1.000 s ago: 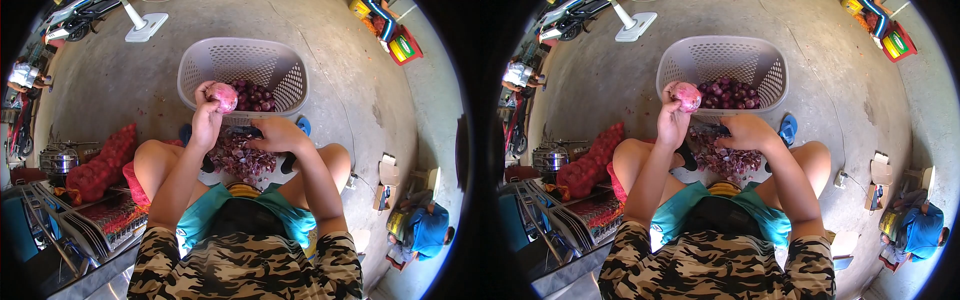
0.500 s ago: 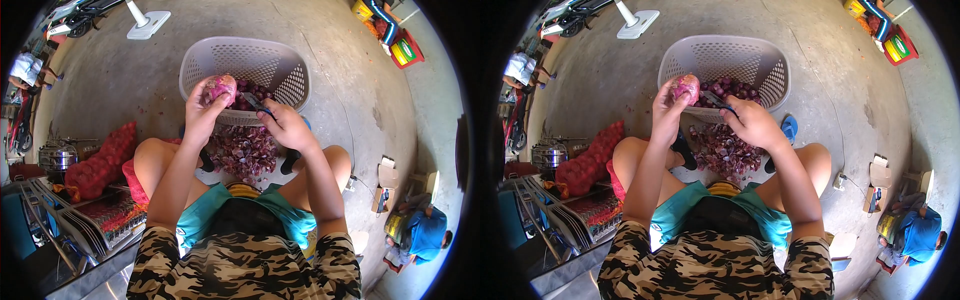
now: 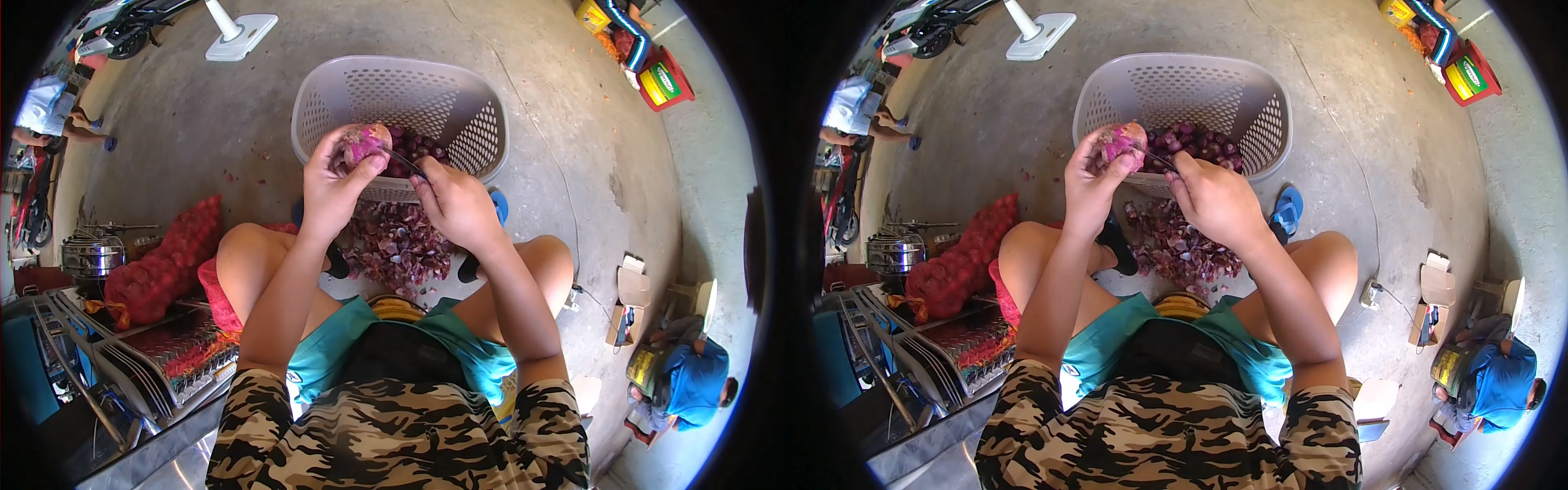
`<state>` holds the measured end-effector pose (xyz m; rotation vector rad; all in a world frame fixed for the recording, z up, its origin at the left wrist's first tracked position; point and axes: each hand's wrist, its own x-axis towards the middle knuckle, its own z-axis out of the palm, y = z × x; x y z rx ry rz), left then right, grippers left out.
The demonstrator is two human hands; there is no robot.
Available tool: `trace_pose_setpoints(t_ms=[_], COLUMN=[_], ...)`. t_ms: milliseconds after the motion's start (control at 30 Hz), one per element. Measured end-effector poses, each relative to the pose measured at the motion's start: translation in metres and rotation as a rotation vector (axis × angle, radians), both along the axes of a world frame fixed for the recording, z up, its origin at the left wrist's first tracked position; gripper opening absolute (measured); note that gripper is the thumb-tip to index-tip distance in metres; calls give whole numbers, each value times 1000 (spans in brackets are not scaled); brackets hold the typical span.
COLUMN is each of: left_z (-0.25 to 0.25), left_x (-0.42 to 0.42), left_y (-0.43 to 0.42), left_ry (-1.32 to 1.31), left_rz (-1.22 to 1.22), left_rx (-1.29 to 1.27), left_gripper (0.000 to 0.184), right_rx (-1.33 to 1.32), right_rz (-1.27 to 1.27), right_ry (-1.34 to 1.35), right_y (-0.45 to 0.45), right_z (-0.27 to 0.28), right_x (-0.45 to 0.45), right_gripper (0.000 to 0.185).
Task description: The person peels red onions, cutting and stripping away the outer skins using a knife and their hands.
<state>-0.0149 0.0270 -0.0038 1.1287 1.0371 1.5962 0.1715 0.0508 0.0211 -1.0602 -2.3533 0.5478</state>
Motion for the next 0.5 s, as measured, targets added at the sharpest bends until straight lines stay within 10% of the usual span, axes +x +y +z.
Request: trace_pose_setpoints(t_ms=[500], left_z=[-3], left_x=[-4], left_y=[-2], left_ry=[-429], left_rz=[-83], left_rx=[-236], left_gripper=[28], right_rx=[-162], right_rz=[32], right_ry=[72], right_y=[-9], right_z=[-17], right_x=[-10], right_gripper=[21])
